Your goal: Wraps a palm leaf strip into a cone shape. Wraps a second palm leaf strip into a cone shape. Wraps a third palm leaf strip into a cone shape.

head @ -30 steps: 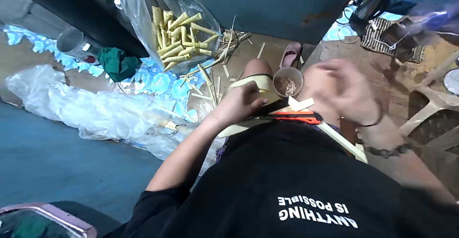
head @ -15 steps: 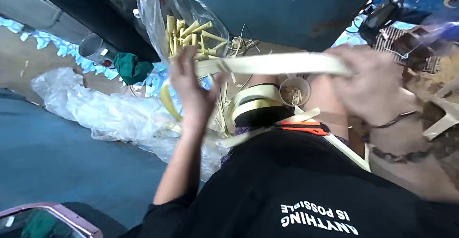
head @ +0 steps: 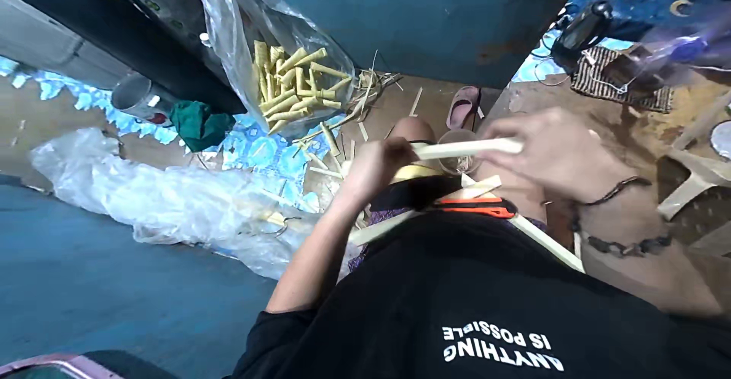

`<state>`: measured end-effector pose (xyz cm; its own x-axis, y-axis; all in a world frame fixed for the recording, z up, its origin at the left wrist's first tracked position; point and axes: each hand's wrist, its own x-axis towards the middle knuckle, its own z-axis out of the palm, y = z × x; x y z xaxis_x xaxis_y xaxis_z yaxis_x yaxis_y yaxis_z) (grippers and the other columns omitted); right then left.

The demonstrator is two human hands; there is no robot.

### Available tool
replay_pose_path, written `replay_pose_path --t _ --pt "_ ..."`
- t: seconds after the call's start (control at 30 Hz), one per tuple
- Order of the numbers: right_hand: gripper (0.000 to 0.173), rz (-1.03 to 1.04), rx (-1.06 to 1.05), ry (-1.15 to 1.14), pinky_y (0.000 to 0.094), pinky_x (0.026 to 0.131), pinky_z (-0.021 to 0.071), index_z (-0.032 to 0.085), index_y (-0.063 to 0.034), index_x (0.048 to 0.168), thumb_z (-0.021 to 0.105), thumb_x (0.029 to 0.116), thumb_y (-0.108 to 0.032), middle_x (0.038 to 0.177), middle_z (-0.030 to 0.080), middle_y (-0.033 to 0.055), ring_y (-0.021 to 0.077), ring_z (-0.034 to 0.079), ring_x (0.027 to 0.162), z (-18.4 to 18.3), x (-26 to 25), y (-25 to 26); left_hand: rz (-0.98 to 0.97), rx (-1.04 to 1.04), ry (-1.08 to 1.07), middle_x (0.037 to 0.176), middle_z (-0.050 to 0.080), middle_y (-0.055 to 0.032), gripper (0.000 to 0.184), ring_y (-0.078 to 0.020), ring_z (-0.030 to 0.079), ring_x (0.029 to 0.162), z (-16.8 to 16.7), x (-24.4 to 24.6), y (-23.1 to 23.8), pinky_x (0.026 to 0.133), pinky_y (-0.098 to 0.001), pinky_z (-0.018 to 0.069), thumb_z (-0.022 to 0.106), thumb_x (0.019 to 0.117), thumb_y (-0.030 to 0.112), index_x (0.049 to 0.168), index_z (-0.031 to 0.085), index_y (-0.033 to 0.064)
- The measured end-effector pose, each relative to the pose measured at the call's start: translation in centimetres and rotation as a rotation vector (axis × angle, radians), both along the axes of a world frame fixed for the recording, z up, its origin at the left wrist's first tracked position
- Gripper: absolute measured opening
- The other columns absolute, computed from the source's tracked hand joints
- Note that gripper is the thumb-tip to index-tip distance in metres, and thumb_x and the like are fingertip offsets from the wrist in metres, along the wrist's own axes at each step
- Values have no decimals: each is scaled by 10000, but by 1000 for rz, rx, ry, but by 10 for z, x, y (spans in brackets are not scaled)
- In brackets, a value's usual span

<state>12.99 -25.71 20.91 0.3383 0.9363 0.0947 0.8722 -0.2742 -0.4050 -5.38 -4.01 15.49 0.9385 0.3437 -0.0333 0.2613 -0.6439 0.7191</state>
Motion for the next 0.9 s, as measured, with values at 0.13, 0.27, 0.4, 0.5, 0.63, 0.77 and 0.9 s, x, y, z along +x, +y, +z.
replay_pose_path --t 0.13,0.27,0.4,0.5,0.63,0.77,0.9 --pt "123 -27 29 71 566 591 536 765 -179 899 805 884 -294 754 701 72 291 676 668 3 -3 6 -7 21 -26 918 748 -55 148 -156 726 819 6 -1 -17 794 -408 617 693 982 183 1060 741 68" --pt "114 5 325 358 292 523 538 759 -167 946 807 861 -226 785 707 -18 81 636 610 -7 -18 10 -31 13 -358 915 734 -66 93 -115 715 751 25 5 -41 708 -306 627 657 975 46 1047 708 18" --pt "177 41 638 716 190 635 601 745 -73 984 802 828 -9 896 734 -16 48 687 719 -3 -20 18 -48 -345 -428 1046 703 -87 215 -140 710 787 35 5 -47 703 -310 635 585 976 -21 1186 628 -4" --pt "226 53 918 763 230 680 634 693 -10 1050 780 846 35 998 704 23 78 699 780 -14 -40 39 -4 -606 -603 924 714 -75 190 -122 704 761 39 8 -65 695 -287 620 568 1001 -10 1183 615 -32" --pt "172 140 1083 382 208 816 584 772 -13 1042 743 881 41 997 660 33 63 656 918 -13 -38 42 -44 -812 -674 1028 732 -17 307 -106 718 893 41 2 -68 819 -315 618 562 1050 221 1274 634 24" --pt "149 218 994 269 188 817 551 773 15 970 649 887 17 1011 647 94 72 627 936 -10 -41 35 47 -625 -746 875 737 -12 158 -68 704 734 40 5 -71 688 -262 619 650 952 -17 1108 669 -25" --pt "232 165 864 447 209 770 610 711 52 1093 705 933 -116 1005 702 45 47 687 869 -9 -39 28 52 -453 -784 811 717 -30 51 -79 695 686 33 6 -71 645 -267 618 660 951 -5 997 672 -25"
